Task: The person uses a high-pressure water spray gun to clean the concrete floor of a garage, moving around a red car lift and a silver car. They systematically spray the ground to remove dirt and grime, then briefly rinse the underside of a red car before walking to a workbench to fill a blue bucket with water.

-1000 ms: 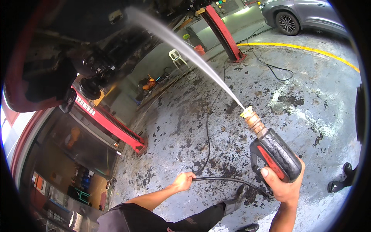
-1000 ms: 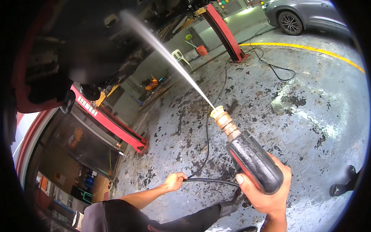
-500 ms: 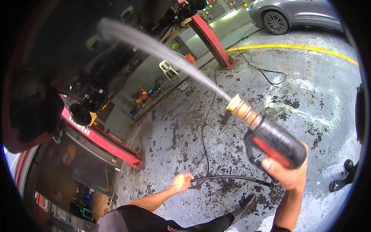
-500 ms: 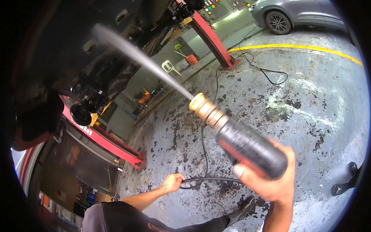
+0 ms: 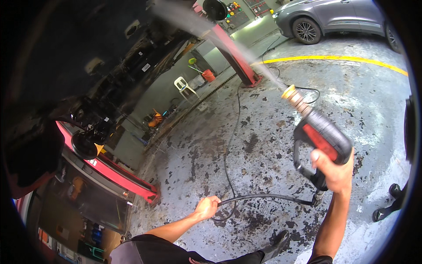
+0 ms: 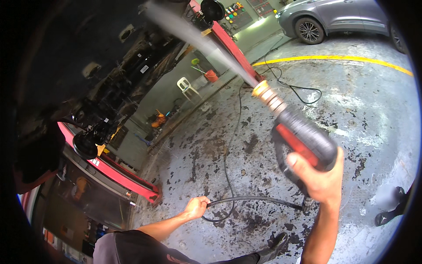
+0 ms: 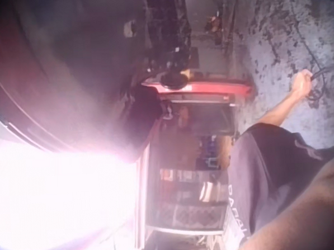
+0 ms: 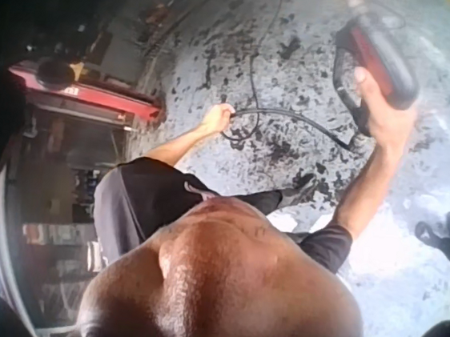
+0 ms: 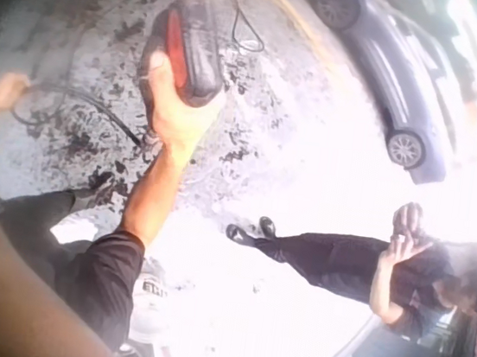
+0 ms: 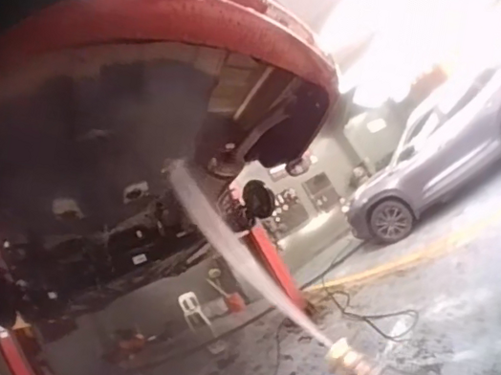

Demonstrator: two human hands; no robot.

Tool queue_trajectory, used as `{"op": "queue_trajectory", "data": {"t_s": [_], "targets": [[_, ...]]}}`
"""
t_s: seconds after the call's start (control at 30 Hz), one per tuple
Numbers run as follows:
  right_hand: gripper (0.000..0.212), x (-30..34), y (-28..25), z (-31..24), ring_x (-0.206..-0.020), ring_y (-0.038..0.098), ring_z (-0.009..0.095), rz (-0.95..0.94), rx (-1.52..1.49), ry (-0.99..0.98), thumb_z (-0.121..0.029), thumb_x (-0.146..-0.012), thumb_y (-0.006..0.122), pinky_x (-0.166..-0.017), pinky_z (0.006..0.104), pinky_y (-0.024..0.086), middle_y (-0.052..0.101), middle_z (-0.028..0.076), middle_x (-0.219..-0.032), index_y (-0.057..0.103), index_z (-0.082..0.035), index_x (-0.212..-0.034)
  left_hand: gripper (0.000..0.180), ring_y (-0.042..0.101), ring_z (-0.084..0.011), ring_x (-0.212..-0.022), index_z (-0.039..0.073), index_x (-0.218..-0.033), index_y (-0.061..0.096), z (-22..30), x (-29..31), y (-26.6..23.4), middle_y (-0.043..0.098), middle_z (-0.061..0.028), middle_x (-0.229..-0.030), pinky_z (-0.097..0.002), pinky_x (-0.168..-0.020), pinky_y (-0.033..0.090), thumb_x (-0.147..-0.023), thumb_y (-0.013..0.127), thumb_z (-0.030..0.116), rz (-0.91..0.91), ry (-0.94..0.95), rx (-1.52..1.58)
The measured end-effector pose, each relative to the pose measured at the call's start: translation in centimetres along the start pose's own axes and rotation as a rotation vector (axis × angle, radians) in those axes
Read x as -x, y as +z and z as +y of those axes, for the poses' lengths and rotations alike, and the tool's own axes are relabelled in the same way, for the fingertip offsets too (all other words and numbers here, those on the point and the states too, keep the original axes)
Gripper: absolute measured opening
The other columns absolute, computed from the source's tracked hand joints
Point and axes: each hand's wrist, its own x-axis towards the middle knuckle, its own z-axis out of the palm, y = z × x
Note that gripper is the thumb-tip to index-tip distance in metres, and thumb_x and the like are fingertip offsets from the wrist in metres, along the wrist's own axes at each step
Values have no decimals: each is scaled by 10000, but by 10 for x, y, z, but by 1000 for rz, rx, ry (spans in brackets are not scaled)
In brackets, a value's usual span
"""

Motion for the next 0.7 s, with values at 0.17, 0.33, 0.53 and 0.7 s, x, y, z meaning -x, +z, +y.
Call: {"op": "queue_trajectory", "data": {"t_s": [0.17, 0.33, 0.53, 0.7], "targets": [[451, 22, -7, -21, -874, 641, 124, 19, 80, 153, -167, -823, 805, -816, 282, 517, 730, 83, -1024, 671, 66, -1185, 263, 698, -231, -738, 73, -987, 713, -3, 22, 18, 728, -116, -809, -379, -720, 548, -914, 464, 116, -34, 43, -18], [469, 76, 3, -48, -818, 656, 102, -130, 129, 141, -175, -791, 834, -765, 264, 535, 728, 61, -932, 661, 59, -1158, 258, 689, -270, -706, 82, -988, 709, -15, 59, 30, 711, -140, -794, -403, -719, 547, -913, 464, 114, -51, 53, -30], [531, 156, 19, -101, -756, 730, 149, -309, 243, 30, -128, -728, 847, -725, 267, 571, 743, 141, -893, 663, 60, -1190, 243, 686, -406, -840, 90, -975, 694, -16, 121, 42, 710, -195, -856, -509, -802, 534, -907, 468, 149, -46, 141, -81], [509, 210, 21, -156, -672, 727, 171, -363, 336, -91, -157, -650, 863, -659, 277, 566, 736, 124, -791, 705, 43, -1090, 237, 691, -410, -865, 87, -971, 688, -38, 168, 62, 714, -197, -888, -515, -805, 539, -904, 471, 151, -65, 188, -82]]}}
